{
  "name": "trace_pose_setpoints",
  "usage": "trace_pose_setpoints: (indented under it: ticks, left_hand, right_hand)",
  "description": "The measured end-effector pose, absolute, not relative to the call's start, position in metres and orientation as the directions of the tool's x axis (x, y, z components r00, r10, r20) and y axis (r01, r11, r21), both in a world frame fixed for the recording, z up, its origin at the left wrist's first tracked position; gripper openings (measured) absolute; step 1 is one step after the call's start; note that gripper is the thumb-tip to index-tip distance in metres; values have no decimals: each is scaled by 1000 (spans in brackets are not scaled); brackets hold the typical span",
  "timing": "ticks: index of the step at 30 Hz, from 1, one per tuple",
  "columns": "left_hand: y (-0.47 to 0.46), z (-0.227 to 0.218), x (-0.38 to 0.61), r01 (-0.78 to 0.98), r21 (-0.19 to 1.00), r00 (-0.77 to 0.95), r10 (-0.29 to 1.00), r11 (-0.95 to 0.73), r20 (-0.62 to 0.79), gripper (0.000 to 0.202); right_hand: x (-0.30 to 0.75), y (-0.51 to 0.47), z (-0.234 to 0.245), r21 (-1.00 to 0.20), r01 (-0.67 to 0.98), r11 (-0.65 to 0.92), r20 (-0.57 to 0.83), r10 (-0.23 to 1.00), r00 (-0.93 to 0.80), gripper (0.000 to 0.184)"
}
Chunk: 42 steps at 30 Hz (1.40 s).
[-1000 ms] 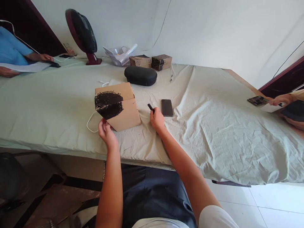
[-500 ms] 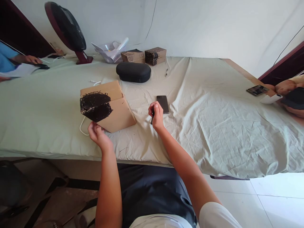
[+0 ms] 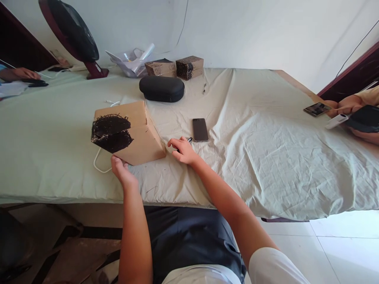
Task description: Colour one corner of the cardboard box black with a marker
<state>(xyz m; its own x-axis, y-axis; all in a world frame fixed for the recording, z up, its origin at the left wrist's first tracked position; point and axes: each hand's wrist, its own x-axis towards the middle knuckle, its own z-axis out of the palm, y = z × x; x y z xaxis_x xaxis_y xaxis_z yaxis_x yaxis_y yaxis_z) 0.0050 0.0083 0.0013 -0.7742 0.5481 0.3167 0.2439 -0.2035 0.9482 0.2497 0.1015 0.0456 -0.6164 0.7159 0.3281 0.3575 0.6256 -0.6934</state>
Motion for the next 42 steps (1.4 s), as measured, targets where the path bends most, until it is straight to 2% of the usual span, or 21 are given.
trace_pose_setpoints:
  ticks: [3,6,8,11,13,16,17,19,20,22,24,25,28,30,32,33,35,37,42]
  left_hand:
    - [9,4,6,211,938,-719,606,-277,341,43]
    - [9,5,10,186,926,-690,627,-329,361,45]
    - [8,3,11,183,925,-679,638,-332,363,50]
    - [7,0,5,188,938,-628,699,-292,343,62]
    - [12,3,-4,192,948,-507,801,-255,318,78]
    - [32,12,-22,222,956,-241,940,-190,243,107]
    - [43,16,-26,226,961,-188,961,-157,201,109]
    - [66,19,-30,155,984,-120,987,-85,104,98]
    - [78,20,-29,98,991,-123,987,-87,99,94]
    - [96,17,-23,25,991,-132,983,-128,130,91]
    - [106,12,-14,5,987,-133,979,-158,158,88]
    - [108,9,-10,6,986,-129,978,-167,166,87]
    - [108,2,-3,5,981,-126,973,-193,192,85]
    - [107,-1,-3,3,976,-134,968,-216,215,86]
    - [108,-3,-4,1,971,-147,961,-238,235,88]
    - [109,-4,-5,1,969,-155,958,-246,243,88]
    - [110,-6,-6,3,967,-168,953,-255,251,87]
    - [111,-8,-6,6,966,-176,951,-259,256,86]
    - [109,-8,-5,2,965,-156,953,-263,260,87]
  right_hand:
    - [246,113,38,-691,417,590,298,759,-579,37]
    - [255,124,36,-663,554,503,403,864,-302,38]
    - [267,132,37,-646,699,306,393,919,-39,43]
    - [285,142,38,-595,802,-47,223,950,221,71]
    - [291,146,38,-557,821,-128,139,960,244,83]
    - [294,152,37,-576,807,-132,105,967,233,90]
    - [295,154,37,-609,781,-141,99,963,251,93]
    - [298,159,37,-737,659,-150,78,950,303,94]
    - [301,161,36,-806,575,-142,61,945,320,89]
    - [306,165,35,-906,408,-110,25,949,313,65]
    - [309,167,36,-954,289,-77,3,964,264,40]
    - [309,167,37,-967,247,-60,0,971,238,33]
    - [306,162,46,-998,59,23,32,985,171,32]
    - [304,156,56,-978,-197,76,62,995,76,36]
    - [304,150,65,-890,-452,63,89,995,-36,44]
    - [305,148,68,-851,-523,39,93,993,-76,51]
    - [307,144,72,-841,-541,2,72,991,-108,68]
    - [310,142,74,-857,-515,-21,50,991,-124,75]
    - [310,139,77,-803,-591,-80,-2,991,-132,61]
